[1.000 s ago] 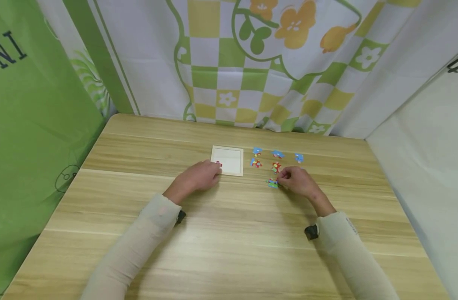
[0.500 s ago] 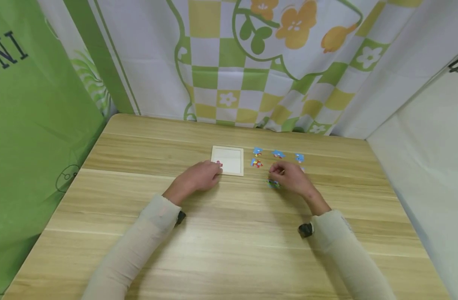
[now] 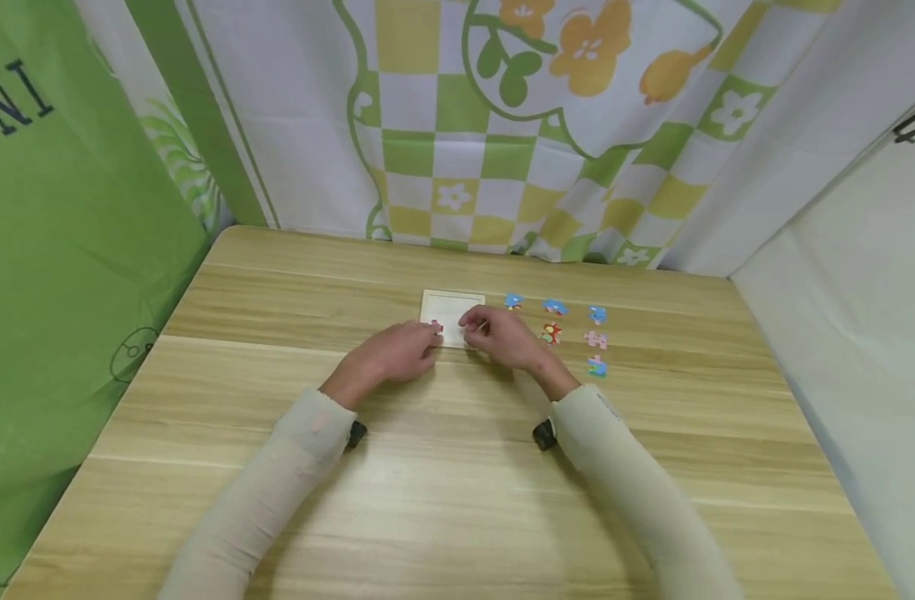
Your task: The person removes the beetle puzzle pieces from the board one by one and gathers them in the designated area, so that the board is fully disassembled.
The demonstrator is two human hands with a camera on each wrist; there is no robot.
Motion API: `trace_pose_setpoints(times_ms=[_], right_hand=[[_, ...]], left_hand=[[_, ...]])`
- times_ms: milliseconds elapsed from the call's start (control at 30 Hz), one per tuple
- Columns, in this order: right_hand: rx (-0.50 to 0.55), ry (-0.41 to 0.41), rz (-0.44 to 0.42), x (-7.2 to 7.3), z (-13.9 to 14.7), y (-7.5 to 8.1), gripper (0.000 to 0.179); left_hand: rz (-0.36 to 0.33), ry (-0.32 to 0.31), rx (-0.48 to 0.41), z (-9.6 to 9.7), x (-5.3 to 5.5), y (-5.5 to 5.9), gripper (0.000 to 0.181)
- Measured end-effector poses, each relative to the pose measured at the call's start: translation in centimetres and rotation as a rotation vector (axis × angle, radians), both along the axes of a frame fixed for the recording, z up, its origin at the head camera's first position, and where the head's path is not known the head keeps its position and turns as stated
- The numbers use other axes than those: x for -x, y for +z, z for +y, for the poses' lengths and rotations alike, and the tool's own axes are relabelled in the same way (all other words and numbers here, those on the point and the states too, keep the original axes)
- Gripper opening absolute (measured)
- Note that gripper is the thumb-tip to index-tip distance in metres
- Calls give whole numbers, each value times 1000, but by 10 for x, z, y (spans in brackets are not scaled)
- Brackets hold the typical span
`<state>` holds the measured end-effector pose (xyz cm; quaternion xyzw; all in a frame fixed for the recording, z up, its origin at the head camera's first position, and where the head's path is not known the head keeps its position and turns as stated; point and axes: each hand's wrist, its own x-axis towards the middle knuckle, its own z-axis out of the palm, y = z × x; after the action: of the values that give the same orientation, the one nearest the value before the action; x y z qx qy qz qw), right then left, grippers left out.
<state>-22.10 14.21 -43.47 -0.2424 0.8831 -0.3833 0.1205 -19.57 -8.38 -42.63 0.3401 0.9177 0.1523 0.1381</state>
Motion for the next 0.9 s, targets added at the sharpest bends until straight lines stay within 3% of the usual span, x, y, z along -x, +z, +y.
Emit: trace_pose_setpoints(times_ms=[333, 500, 733, 900], right_hand=[[-58, 38, -31, 7, -22, -2, 38], [-87, 57, -15, 11, -24, -4, 37], [-148, 67, -1, 12, -27, -4, 36], [-171, 68, -4, 12, -27, -3, 36]], left_hand=[[11, -22, 4, -1, 1, 1, 30], [4, -22, 12, -5, 1, 1, 35], [-63, 9, 31, -11, 0, 1, 44], [-56, 14, 29, -16, -2, 0, 44]])
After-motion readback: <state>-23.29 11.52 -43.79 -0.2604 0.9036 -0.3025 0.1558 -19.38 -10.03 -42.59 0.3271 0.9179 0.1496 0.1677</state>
